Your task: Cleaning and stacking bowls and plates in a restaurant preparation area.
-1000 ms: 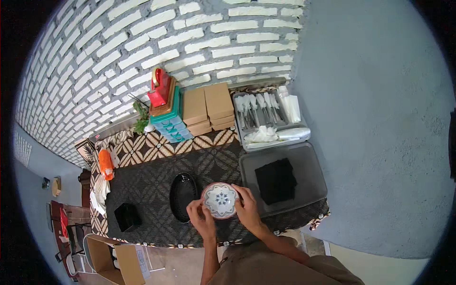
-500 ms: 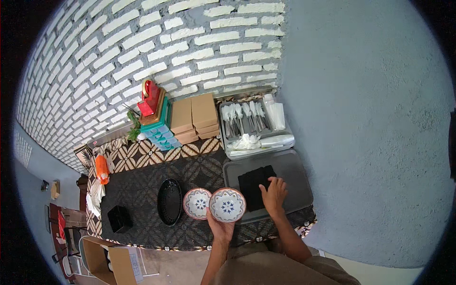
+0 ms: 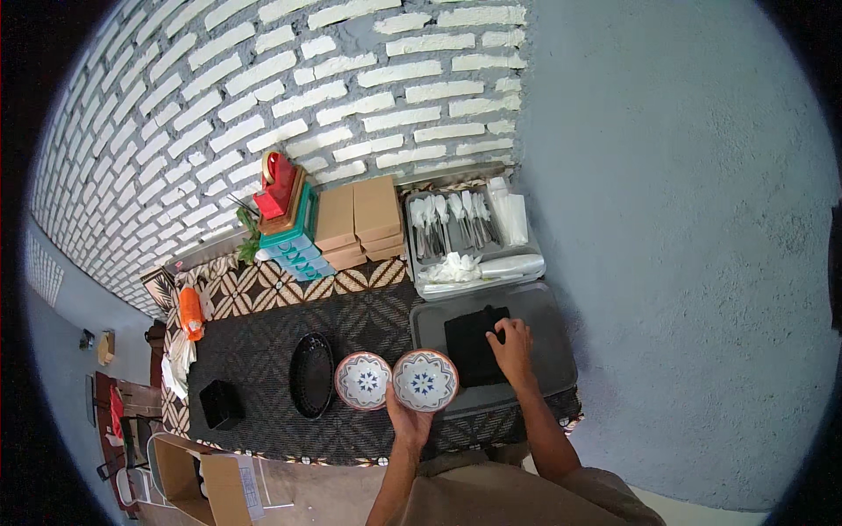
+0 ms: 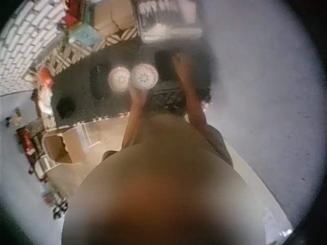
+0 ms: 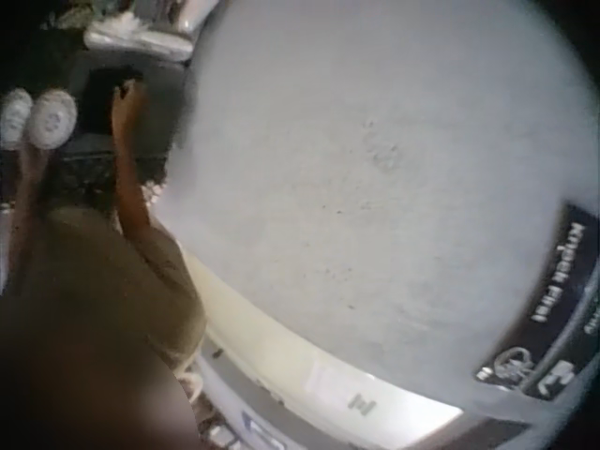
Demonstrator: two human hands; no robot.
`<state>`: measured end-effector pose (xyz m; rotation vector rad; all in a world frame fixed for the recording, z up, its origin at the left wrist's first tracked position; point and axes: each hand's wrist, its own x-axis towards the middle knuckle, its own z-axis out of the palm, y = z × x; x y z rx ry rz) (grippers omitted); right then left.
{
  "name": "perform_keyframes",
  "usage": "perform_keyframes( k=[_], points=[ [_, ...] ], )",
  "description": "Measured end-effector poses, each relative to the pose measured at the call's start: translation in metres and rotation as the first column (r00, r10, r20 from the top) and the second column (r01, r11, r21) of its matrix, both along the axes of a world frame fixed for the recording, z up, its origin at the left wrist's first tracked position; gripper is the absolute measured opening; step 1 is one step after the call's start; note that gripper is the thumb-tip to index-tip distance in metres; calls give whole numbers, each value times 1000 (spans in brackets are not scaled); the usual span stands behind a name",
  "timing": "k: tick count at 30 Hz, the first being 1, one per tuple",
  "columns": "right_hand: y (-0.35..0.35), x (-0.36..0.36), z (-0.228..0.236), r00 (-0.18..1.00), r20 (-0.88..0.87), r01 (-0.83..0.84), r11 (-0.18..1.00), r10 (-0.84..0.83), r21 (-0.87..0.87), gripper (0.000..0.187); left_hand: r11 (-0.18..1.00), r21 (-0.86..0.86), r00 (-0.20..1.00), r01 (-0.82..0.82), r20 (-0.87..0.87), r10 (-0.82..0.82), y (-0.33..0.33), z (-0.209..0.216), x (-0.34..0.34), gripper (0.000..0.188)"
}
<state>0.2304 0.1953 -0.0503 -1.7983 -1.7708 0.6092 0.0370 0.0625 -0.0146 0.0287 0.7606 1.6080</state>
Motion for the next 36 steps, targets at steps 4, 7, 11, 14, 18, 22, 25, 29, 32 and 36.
perform_keyframes(
  k=[4, 7, 11, 14, 18, 22, 25, 29, 32, 36],
  points=[
    [-6, -7, 15, 990, 111, -88, 996, 87, 7, 27, 1000, 4, 999, 30, -30, -29, 4, 0, -5, 64],
    [-6, -7, 15, 983, 68, -167, 984, 171, -65, 30, 999, 19, 1000, 29, -9, -29, 4, 1, -9, 63],
    [3, -2, 19, 960, -234, -131, 985, 154, 108, 35, 999, 46, 1000, -17, -1, 17, 3, 8, -12, 61],
    [10, 3, 53, 957, -282, -39, 993, 68, 108, 36, 998, 45, 999, -34, -11, 35, -1, 12, -19, 58],
    [18, 10, 132, 962, -262, -37, 986, 79, 163, 32, 992, 86, 995, -98, 19, 97, -3, 17, -25, 57],
    [11, 8, 223, 996, 57, -79, 957, 66, 279, 19, 986, 117, 993, -120, -7, 122, -2, 19, -26, 58],
    [-2, -3, 251, 960, 256, -197, 917, 110, 347, 16, 978, 129, 987, -161, 8, 161, -4, 25, -29, 57],
    [-22, -34, 205, 853, 388, -471, 835, 349, 285, 20, 948, 193, 965, -253, -14, 260, -7, 50, -32, 56],
    [-53, -67, 114, 738, 409, -581, 814, 537, -22, 23, 944, 176, 959, -278, 3, 282, -12, 44, -43, 58],
    [-95, -71, 31, 656, 288, -660, 715, 698, -232, 38, 934, 162, 946, -320, -10, 325, -17, 40, -55, 58]
  ],
)
